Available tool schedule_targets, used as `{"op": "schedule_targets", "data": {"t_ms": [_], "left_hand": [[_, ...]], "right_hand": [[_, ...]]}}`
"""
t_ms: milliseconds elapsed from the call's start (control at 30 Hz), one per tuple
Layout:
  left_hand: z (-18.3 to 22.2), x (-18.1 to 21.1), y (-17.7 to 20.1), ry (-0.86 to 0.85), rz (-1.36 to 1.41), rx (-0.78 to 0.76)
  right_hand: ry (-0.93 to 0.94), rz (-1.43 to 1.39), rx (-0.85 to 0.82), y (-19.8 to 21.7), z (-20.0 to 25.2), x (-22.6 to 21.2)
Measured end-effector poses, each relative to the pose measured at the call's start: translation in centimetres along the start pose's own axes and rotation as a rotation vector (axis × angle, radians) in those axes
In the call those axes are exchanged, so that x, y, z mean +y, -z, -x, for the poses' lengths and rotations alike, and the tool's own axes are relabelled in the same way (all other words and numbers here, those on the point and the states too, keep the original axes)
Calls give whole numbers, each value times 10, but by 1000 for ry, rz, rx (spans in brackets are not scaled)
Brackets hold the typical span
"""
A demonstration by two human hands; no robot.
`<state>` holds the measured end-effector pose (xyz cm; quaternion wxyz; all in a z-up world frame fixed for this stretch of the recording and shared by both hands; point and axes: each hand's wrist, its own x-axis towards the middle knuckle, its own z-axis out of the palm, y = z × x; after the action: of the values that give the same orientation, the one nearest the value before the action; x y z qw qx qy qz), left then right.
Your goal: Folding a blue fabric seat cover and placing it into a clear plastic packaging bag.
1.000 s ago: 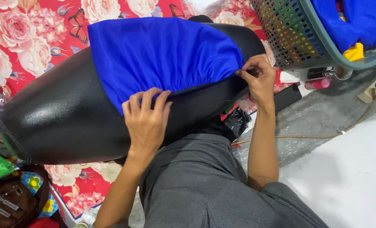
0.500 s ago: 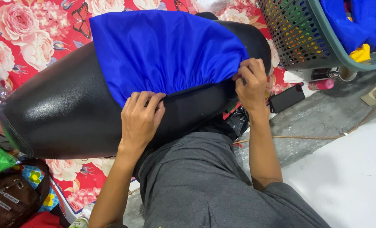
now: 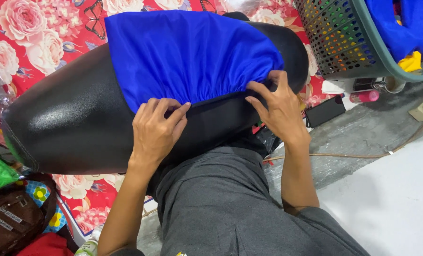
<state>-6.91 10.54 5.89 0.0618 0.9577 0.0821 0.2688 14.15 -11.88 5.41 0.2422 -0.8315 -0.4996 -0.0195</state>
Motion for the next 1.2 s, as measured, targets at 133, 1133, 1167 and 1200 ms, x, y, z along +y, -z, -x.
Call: {"op": "schedule_targets", "data": {"t_ms": [133, 1133, 1167, 1200], "left_hand": [[4, -1, -3, -13, -2, 19], [79, -28, 5, 202, 9, 295], [78, -28, 8, 206, 27, 274], [77, -28, 10, 209, 45, 252]], "right_hand": [[-23, 18, -63, 4, -3, -13], [-83, -66, 17, 0, -5, -18], [-92, -68, 16, 0, -5, -18], [-100, -69, 15, 0, -5, -17]]}}
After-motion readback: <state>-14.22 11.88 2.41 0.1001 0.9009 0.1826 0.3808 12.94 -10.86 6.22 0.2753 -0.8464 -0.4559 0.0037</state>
